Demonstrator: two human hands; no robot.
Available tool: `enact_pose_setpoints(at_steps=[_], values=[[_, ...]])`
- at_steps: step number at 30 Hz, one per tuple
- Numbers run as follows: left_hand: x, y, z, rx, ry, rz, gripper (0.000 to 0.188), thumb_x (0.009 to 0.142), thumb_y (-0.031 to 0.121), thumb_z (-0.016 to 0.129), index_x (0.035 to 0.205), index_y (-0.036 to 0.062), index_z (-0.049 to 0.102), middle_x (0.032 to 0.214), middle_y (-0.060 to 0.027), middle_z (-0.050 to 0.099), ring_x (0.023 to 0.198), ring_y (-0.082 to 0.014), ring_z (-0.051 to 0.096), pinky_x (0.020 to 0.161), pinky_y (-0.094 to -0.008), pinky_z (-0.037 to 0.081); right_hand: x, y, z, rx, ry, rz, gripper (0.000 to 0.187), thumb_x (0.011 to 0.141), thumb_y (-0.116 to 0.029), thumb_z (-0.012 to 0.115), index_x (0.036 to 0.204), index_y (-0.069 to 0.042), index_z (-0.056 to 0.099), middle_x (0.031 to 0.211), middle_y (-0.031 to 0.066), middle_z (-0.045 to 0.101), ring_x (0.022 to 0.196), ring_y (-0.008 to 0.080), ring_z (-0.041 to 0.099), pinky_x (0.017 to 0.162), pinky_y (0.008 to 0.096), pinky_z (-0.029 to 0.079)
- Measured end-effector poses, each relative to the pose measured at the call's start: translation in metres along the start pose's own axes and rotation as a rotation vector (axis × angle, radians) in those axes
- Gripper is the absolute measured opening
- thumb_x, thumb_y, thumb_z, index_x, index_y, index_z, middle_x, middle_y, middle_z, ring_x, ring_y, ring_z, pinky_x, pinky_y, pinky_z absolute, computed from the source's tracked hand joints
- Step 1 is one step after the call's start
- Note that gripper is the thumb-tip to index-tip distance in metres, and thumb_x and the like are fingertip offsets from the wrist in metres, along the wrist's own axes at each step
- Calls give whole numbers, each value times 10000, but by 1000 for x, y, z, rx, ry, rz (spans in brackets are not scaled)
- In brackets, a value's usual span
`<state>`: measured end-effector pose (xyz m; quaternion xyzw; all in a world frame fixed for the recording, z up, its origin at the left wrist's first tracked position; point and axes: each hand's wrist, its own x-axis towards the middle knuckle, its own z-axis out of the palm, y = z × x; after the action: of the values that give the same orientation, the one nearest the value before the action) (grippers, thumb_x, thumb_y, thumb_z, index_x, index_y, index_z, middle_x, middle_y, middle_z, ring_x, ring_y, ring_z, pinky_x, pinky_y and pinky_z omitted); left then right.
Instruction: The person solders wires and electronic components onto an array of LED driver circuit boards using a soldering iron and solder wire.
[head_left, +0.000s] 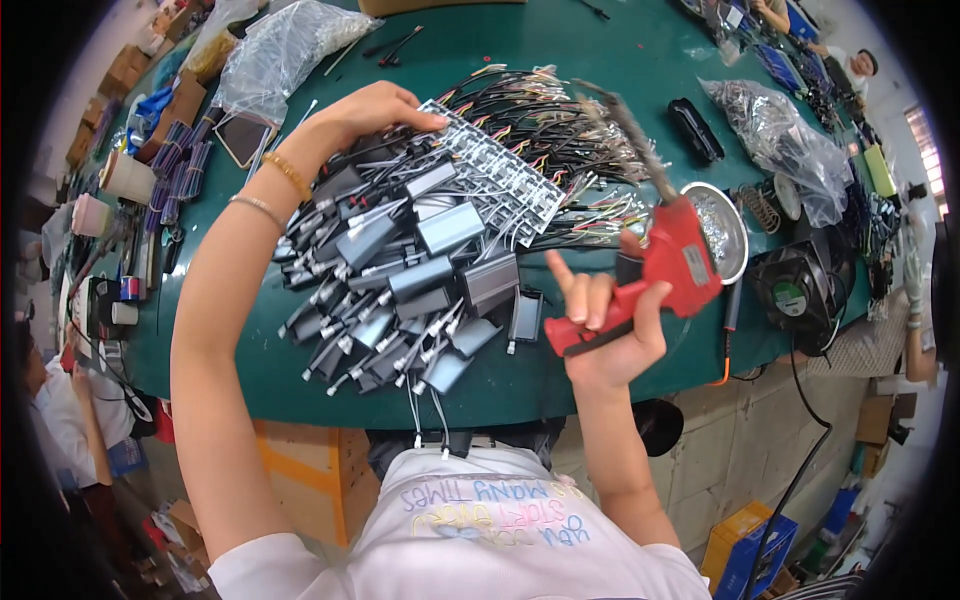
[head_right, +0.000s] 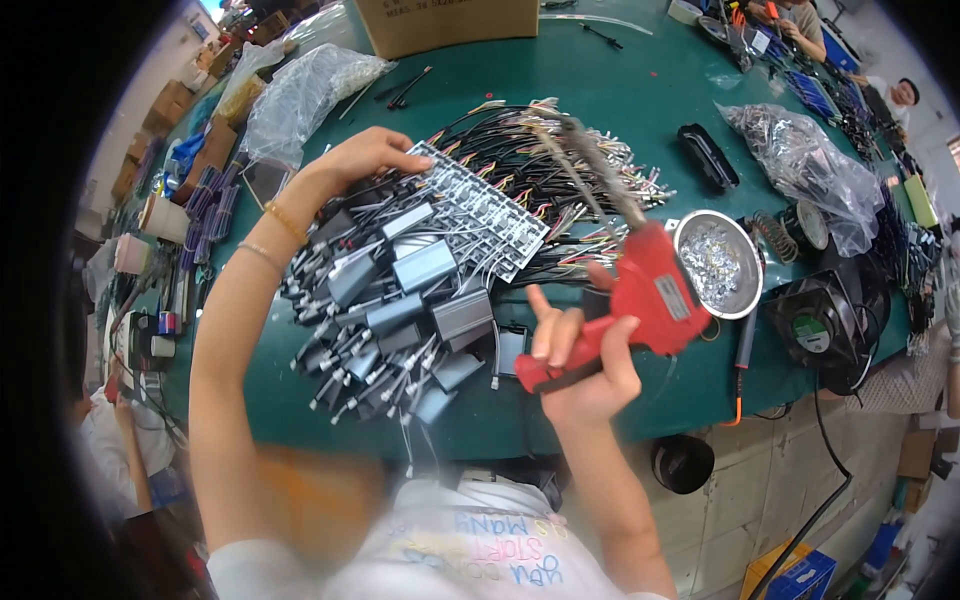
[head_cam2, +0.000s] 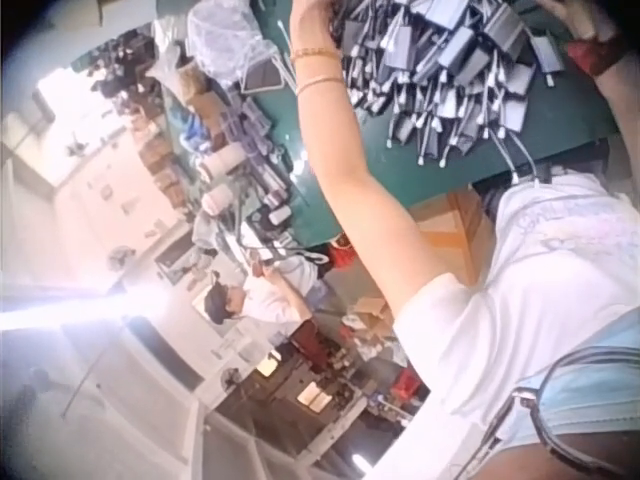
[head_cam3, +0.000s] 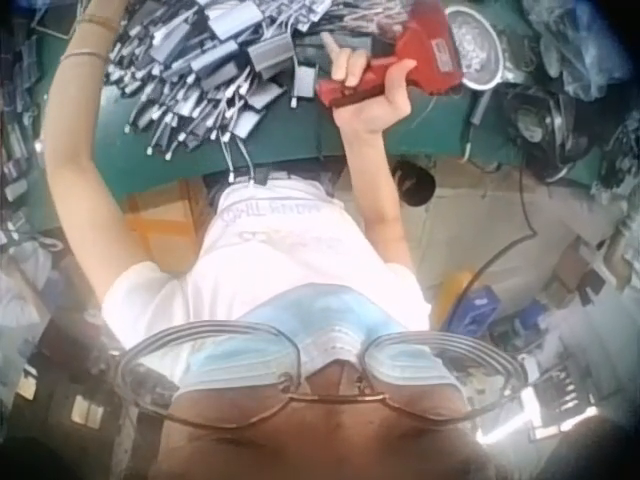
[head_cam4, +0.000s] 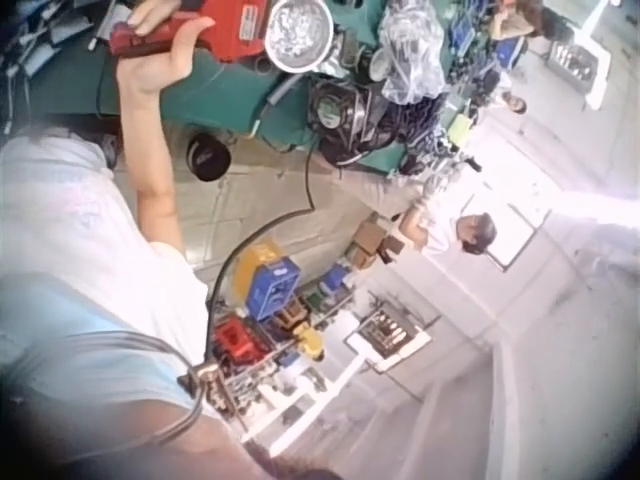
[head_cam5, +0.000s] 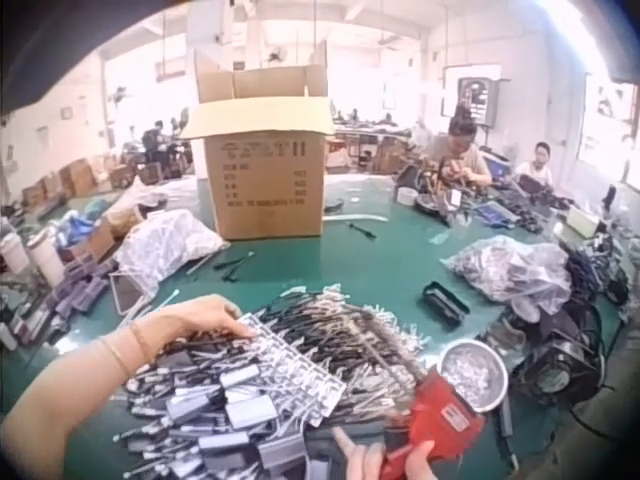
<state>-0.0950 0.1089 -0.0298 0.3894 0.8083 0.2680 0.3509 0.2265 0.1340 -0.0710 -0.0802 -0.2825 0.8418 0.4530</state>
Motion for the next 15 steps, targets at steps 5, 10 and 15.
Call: enact_pose_setpoints(at_steps=[5, 10, 15], values=[[55, 20, -9, 117, -143, 85, 439, 686, 441, 748, 787, 19, 690, 673, -24, 563, 601, -101, 472, 527, -274, 327, 0, -28, -21, -258, -76, -308, 546, 964, -445, 294, 1317, -32, 353, 473, -5, 347, 455, 122, 386, 1098, 558, 134], [101, 52, -8, 232, -160, 156, 391, 693, 398, 749, 828, 37, 686, 680, -8, 560, 639, -99, 468, 567, -275, 341, -5, -29, -35, -320, -31, -381, 562, 958, -468, 286, 1312, -36, 355, 461, -9, 350, 438, 119, 387, 1092, 561, 157], [162, 66, -16, 381, -131, 291, 560, 603, 522, 769, 828, 14, 699, 844, -87, 617, 765, -198, 544, 676, -349, 405, 2, -31, -28, -372, 35, -423, 582, 952, -488, 290, 1304, -29, 360, 457, -8, 353, 438, 116, 396, 1080, 565, 194]])
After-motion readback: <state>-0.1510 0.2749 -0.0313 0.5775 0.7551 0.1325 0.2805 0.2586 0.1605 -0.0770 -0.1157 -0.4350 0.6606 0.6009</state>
